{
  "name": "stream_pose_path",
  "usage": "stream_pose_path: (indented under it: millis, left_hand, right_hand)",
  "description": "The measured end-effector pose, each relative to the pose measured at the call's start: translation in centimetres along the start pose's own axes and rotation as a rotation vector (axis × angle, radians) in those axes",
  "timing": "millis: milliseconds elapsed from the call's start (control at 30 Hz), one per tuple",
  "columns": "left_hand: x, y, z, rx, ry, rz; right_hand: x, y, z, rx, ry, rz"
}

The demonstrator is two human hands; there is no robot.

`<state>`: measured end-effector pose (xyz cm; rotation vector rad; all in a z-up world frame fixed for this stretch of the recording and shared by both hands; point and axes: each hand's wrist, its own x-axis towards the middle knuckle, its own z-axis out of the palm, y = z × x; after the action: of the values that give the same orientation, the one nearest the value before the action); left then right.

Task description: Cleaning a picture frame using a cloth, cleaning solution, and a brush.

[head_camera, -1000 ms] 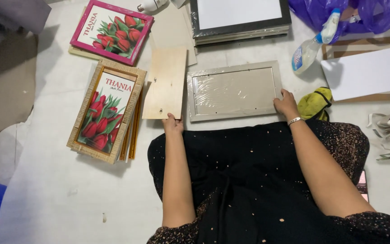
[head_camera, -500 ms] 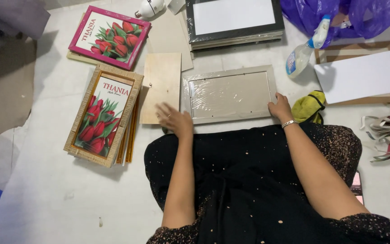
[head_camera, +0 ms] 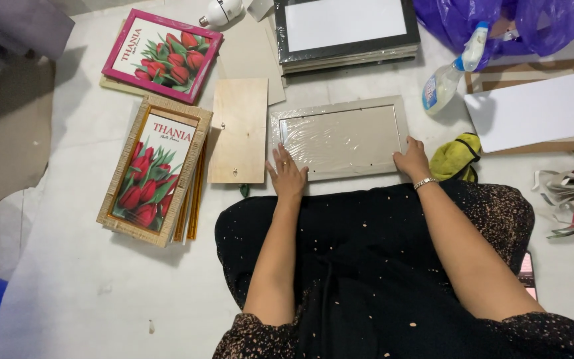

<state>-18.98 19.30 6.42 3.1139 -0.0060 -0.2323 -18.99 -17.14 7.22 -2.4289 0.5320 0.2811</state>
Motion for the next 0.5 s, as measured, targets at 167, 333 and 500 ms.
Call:
stream_pose_path:
  millis: [167,333,500]
  left_hand:
    - [0.2,0.8,1.2,0.047,0.17,0.034]
    - [1.1,0.1,3.8,-0.035,0.29,0.072]
    - [0.8,0.1,2.1,-0.122,0.294,0.115]
  right_hand:
    - [-0.1,0.1,0.3,-0.024,-0.001,-0.011]
    - [0.0,0.3,0.7,-0.035,0.002,-0.023]
    - [1.4,2.2,1.8,-0.03,0.003,-0.018]
